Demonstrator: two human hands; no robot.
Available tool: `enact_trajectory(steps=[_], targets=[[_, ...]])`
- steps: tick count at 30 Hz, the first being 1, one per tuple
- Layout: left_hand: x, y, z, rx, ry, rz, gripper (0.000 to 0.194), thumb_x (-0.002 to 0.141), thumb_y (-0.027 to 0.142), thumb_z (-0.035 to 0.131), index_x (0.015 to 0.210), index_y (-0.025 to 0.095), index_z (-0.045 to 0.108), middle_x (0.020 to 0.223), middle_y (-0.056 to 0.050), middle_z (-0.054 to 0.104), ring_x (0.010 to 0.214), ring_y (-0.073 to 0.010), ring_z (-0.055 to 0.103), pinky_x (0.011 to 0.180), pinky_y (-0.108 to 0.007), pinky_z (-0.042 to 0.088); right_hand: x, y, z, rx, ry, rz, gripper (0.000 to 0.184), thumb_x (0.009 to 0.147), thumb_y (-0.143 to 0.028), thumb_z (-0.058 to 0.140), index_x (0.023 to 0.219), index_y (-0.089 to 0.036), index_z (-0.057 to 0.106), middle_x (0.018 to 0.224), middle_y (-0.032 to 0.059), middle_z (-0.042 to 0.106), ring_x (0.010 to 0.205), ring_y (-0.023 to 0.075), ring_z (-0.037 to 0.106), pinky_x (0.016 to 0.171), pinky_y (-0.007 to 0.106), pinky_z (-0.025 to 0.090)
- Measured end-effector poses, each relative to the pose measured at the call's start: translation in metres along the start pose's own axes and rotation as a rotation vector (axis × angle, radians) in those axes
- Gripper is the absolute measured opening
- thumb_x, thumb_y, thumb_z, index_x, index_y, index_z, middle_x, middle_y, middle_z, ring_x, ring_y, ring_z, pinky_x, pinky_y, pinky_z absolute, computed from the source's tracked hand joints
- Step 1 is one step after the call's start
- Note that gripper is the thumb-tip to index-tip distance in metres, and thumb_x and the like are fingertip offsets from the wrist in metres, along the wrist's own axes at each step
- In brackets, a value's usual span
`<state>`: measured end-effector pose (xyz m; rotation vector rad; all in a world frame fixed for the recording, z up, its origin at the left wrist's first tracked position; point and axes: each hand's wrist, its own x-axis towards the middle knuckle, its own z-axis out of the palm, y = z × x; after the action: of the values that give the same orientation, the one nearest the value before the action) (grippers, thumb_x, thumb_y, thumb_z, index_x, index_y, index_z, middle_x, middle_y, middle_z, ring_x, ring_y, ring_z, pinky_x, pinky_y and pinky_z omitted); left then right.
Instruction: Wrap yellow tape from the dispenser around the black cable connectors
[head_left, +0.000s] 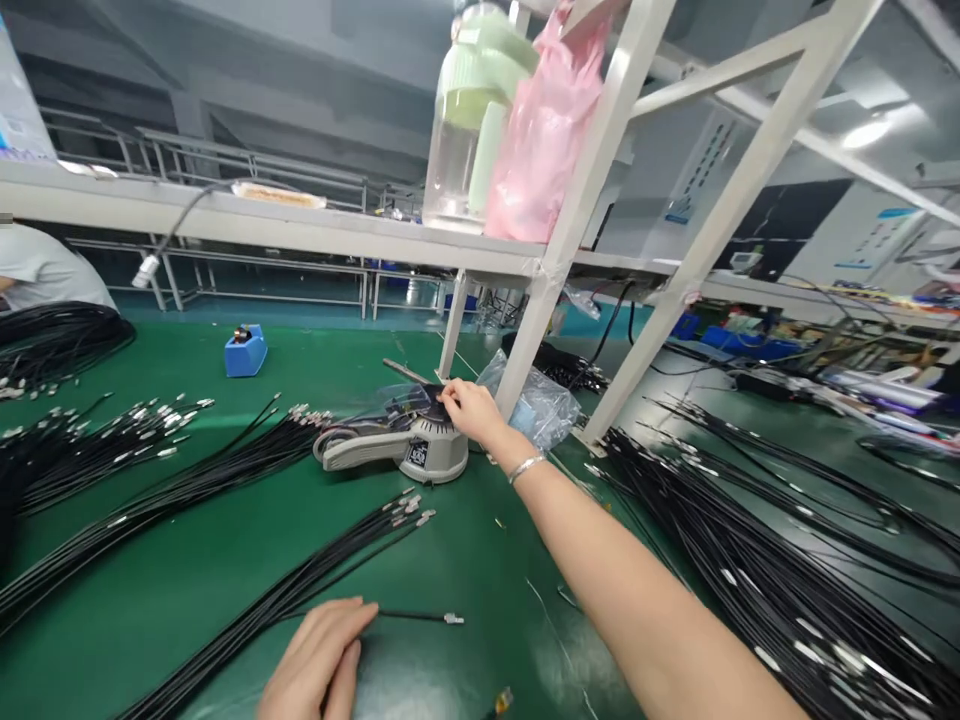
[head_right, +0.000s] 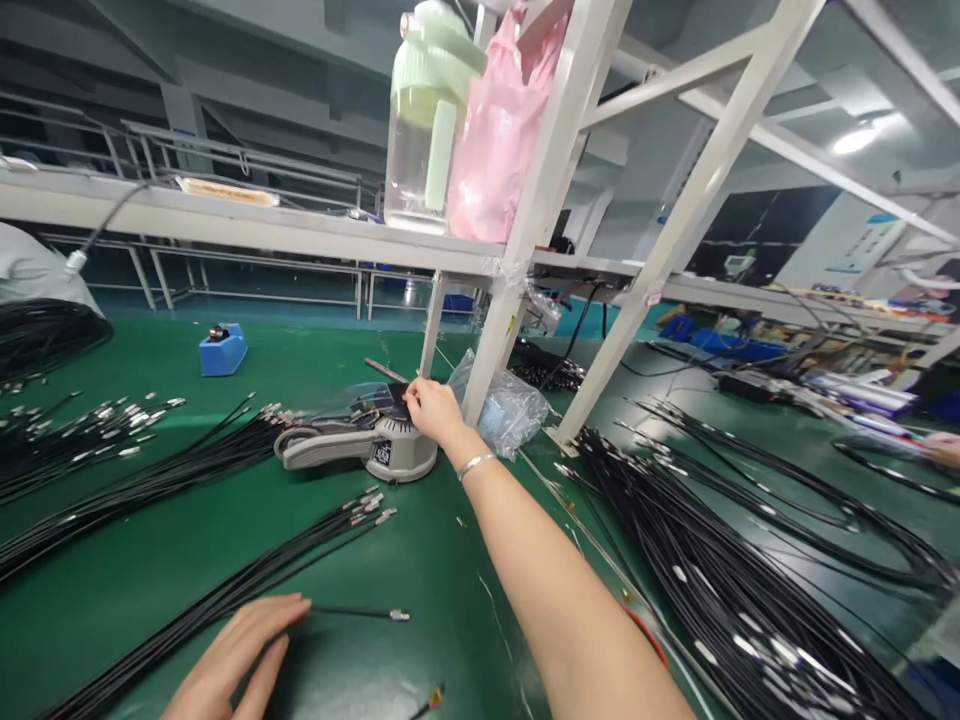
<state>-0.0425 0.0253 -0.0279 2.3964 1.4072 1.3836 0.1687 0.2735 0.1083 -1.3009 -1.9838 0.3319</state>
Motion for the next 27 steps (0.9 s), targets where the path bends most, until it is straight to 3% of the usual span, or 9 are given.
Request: enact_trajectory(steps=[3, 5, 10, 13, 15, 18, 20, 24, 27], targets=[[0.007, 0.006, -0.014, -0.034, -0.024, -0.031, 0.023, 0.086, 0.021, 0.049, 0.103, 0.024, 0.063, 0.096, -0.006, 0.071, 0.091, -0.0198, 0.068, 0.076, -0.027, 0.058, -0.011, -0.007, -0.011, 0.094, 0.011, 0.064, 0.018, 0.090, -0.028, 0.054, 0.100, -0.014, 0.061, 0.102, 0.0056, 0.065, 0.092, 0.0193, 0.063, 0.082, 0.040, 0.050], [0.007, 0.011, -0.016, -0.062, -0.053, -0.036, 0.023, 0.086, 0.019, 0.046, 0.103, 0.024, 0.061, 0.095, -0.006, 0.070, 0.093, -0.0202, 0.066, 0.077, -0.029, 0.057, -0.040, -0.016, -0.022, 0.182, 0.037, 0.092, 0.021, 0.092, -0.029, 0.046, 0.094, -0.015, 0.063, 0.095, 0.0051, 0.068, 0.094, 0.0181, 0.063, 0.085, 0.037, 0.048], [0.018, 0.024, -0.002, -0.085, -0.236, -0.022, 0.024, 0.089, 0.018, 0.043, 0.109, 0.021, 0.057, 0.097, -0.008, 0.065, 0.092, -0.0200, 0.060, 0.078, -0.031, 0.052, -0.175, -0.045, -0.038, 0.393, -0.026, 0.169, 0.019, 0.088, -0.032, 0.050, 0.088, -0.018, 0.064, 0.092, 0.0052, 0.071, 0.089, 0.0182, 0.065, 0.081, 0.033, 0.049], [0.040, 0.032, 0.019, -0.011, -0.440, -0.017, 0.023, 0.088, 0.016, 0.043, 0.103, 0.018, 0.060, 0.096, -0.009, 0.063, 0.092, -0.0221, 0.057, 0.081, -0.036, 0.048, -0.245, -0.050, -0.032, 0.642, -0.075, 0.415, 0.017, 0.083, -0.034, 0.057, 0.083, -0.018, 0.065, 0.085, 0.0046, 0.071, 0.084, 0.0186, 0.065, 0.081, 0.032, 0.048], [0.054, 0.034, 0.035, 0.056, -0.532, -0.064, 0.015, 0.084, 0.014, 0.050, 0.090, 0.017, 0.064, 0.088, -0.008, 0.063, 0.086, -0.0240, 0.056, 0.079, -0.039, 0.047, -0.272, -0.049, -0.025, 0.727, -0.084, 0.522, 0.019, 0.082, -0.036, 0.059, 0.080, -0.018, 0.065, 0.081, 0.0042, 0.069, 0.081, 0.0186, 0.063, 0.079, 0.032, 0.048], [0.065, 0.033, 0.049, 0.060, -0.569, -0.082, 0.013, 0.080, 0.012, 0.055, 0.072, 0.019, 0.063, 0.077, -0.005, 0.061, 0.079, -0.0224, 0.055, 0.073, -0.036, 0.046, -0.290, -0.048, -0.018, 0.772, -0.115, 0.592, 0.020, 0.081, -0.036, 0.061, 0.079, -0.017, 0.064, 0.080, 0.0042, 0.069, 0.080, 0.0184, 0.062, 0.077, 0.031, 0.047], [0.065, 0.033, 0.048, 0.034, -0.574, -0.090, 0.015, 0.080, 0.012, 0.054, 0.069, 0.019, 0.061, 0.075, -0.003, 0.061, 0.077, -0.0203, 0.056, 0.072, -0.034, 0.046, -0.294, -0.051, -0.016, 0.774, -0.134, 0.609, 0.018, 0.081, -0.034, 0.061, 0.078, -0.017, 0.064, 0.080, 0.0040, 0.069, 0.081, 0.0185, 0.062, 0.077, 0.030, 0.047], [0.056, 0.044, 0.027, -0.043, -0.556, -0.143, 0.013, 0.085, 0.014, 0.048, 0.077, 0.020, 0.057, 0.075, 0.001, 0.063, 0.072, -0.0146, 0.058, 0.067, -0.026, 0.047, -0.297, -0.062, -0.014, 0.743, -0.152, 0.602, 0.018, 0.083, -0.033, 0.058, 0.080, -0.017, 0.066, 0.082, 0.0042, 0.070, 0.081, 0.0193, 0.062, 0.075, 0.030, 0.047], [0.043, 0.059, 0.008, -0.156, -0.427, -0.230, 0.009, 0.087, 0.019, 0.049, 0.083, 0.022, 0.057, 0.079, 0.002, 0.064, 0.074, -0.0127, 0.060, 0.069, -0.024, 0.048, -0.296, -0.075, -0.012, 0.733, -0.140, 0.611, 0.020, 0.083, -0.034, 0.057, 0.083, -0.017, 0.067, 0.084, 0.0048, 0.071, 0.081, 0.0201, 0.063, 0.075, 0.030, 0.047]])
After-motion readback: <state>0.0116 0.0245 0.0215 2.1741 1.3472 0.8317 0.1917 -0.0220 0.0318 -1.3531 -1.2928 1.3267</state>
